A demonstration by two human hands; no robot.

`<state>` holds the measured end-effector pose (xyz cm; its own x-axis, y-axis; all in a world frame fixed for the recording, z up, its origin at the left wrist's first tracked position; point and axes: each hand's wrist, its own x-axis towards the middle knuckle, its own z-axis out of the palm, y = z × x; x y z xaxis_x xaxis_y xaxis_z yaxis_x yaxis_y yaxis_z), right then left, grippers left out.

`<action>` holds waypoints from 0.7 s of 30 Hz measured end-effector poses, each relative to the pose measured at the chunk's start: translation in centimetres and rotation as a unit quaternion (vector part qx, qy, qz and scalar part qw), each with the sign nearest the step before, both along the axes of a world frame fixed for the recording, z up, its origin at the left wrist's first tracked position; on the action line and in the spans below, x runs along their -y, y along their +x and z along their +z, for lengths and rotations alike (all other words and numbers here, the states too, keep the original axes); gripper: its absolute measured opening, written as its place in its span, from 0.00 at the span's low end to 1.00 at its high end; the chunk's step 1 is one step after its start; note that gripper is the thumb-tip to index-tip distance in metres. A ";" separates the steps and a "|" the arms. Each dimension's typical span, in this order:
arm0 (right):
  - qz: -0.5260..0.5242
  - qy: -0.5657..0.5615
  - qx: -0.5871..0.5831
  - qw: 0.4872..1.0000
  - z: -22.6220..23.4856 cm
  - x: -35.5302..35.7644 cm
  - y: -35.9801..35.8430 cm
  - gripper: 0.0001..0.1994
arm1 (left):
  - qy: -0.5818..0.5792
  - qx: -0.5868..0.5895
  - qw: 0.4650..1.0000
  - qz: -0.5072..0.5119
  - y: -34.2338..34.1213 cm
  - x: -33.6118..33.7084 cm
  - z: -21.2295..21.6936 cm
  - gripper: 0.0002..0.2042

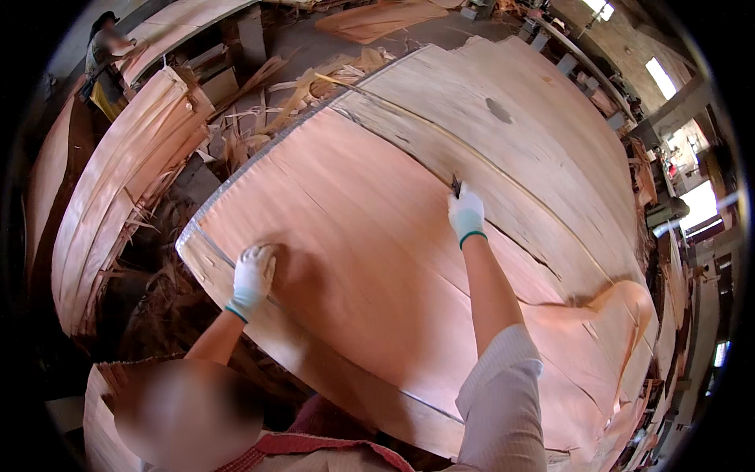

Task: The person peels thin wood veneer sheets from a large board using a small knife. They lift and remove multiple sheets, then place a new sheet onto the board and continue peeling and trimming the edges.

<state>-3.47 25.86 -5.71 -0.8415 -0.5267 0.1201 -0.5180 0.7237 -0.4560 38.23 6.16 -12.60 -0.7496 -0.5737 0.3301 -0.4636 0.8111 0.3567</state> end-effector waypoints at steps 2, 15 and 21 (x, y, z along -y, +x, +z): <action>0.003 0.018 -0.085 0.996 -3.6 2.5 -2.5 0.13 | 0.001 -0.016 1.000 -0.021 -0.8 0.5 -0.3 0.12; 0.037 0.029 -0.120 0.992 0.7 2.3 -9.2 0.15 | 0.003 -0.009 1.000 0.016 -1.4 0.7 -1.8 0.13; -0.064 0.007 -0.152 0.986 5.2 0.9 -12.9 0.14 | 0.003 0.010 1.000 0.018 -1.5 0.7 -1.2 0.11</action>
<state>-16.35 24.99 -0.51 -0.8273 -0.4220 0.3708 -0.5333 0.7973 -0.2825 36.71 5.51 -13.84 -0.7350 -0.6027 0.3106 -0.5000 0.7912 0.3522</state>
